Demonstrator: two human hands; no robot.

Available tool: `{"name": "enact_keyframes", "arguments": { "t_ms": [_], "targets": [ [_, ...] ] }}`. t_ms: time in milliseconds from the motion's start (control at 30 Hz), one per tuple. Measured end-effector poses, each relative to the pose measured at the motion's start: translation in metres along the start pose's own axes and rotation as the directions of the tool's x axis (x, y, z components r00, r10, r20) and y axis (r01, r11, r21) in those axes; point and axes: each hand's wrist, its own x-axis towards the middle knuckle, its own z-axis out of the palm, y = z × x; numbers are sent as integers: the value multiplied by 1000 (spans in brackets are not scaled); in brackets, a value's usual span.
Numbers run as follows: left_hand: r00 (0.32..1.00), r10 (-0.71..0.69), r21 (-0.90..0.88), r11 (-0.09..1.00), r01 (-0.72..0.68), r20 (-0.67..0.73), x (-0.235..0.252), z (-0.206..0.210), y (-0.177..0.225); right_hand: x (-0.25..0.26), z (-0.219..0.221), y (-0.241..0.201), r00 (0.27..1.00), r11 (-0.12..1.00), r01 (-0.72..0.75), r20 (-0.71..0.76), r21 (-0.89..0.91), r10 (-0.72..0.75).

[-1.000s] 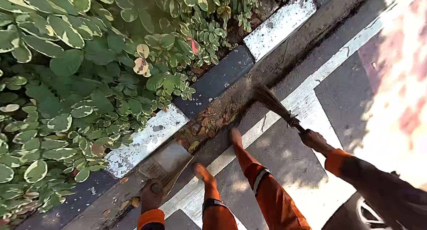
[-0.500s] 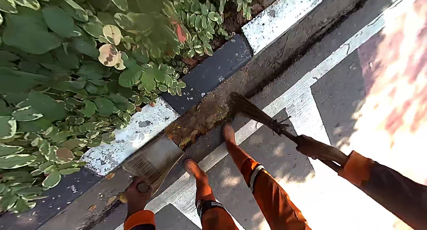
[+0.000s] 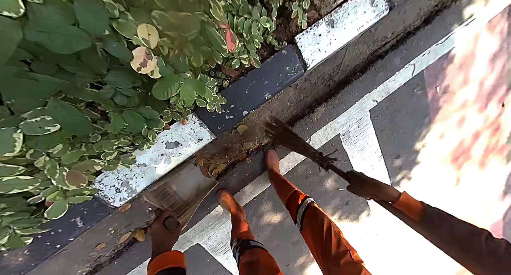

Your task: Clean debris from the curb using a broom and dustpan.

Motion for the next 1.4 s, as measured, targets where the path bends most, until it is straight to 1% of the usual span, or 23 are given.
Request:
{"name": "enact_keyframes", "arguments": {
  "t_ms": [33,100,167,233,267,300,367,433,467,533,600,667,733,800,867,900,967,1067,1100,1167,1267,1333,1400],
  "targets": [
    [1000,-8,3,1000,8,-2,1,-1,1,8,-13,0,996,1000,-25,-91,4,25],
    [1000,-28,-7,1000,28,1,4,-1,0,55,-32,-21,963,1000,-5,-269,22,10],
    [999,-36,-28,999,36,15,1,0,-4,114,-21,-61,938,999,52,-342,2,-48],
    [1000,13,-35,999,-14,-21,7,-2,-7,135,14,-108,941,984,163,-289,-71,-177],
    [999,30,-42,999,-32,-37,12,-1,-9,121,26,-127,950,972,206,-215,-113,-226],
    [999,33,-51,998,-35,-36,8,0,-12,93,39,-131,966,966,212,-119,-147,-230],
    [999,31,-70,997,-33,-21,2,-4,-15,39,51,-100,983,974,181,46,-140,-176],
    [999,22,-80,996,-25,-38,6,-3,-12,9,31,-59,990,984,142,27,-110,-140],
    [999,11,-77,997,-14,-38,6,-3,-11,3,21,-43,993,988,108,-36,-107,-112],
    [1000,-23,-65,998,23,-5,6,-6,-8,15,6,-31,979,994,38,-195,-104,-58],
    [997,-66,-37,997,67,33,7,-7,-5,62,4,-45,958,996,-13,-286,-91,-13],
    [995,-91,-10,996,92,45,6,-9,-4,111,31,-82,970,998,10,-241,-58,-24],
    [998,-65,-4,998,65,15,13,-10,-10,126,87,-138,967,982,162,-182,-93,-177],
    [998,-62,-27,998,62,16,5,-9,-20,104,166,-178,899,929,341,-240,-142,-367],
    [1000,-15,-98,995,13,-18,-2,-13,-38,48,191,-212,964,957,261,-28,-125,-266],
    [999,16,-138,990,-22,-47,-2,-20,-50,28,198,-219,973,966,231,18,-116,-230],
    [994,53,-204,976,-71,-90,-15,-41,-76,-7,216,-205,970,964,241,49,-109,-237],
    [988,88,-312,942,-125,-128,-35,-67,-112,-59,226,-168,936,939,340,109,-44,-334],
    [988,84,-321,939,-122,-132,-41,-75,-123,-79,225,-159,944,950,311,119,-11,-307],
    [993,61,-271,959,-87,-105,-47,-87,-139,-101,217,-143,981,982,185,49,20,-186],
    [1000,-8,-123,992,7,-13,-49,-93,-147,-69,195,-141,980,996,75,-191,57,-63],
    [999,-40,-74,996,41,5,-41,-86,-152,-9,187,-169,949,997,52,-313,64,-29],
    [999,-40,-72,997,40,2,-33,-83,-150,46,204,-215,947,994,101,-310,40,-84]
  ]
}}
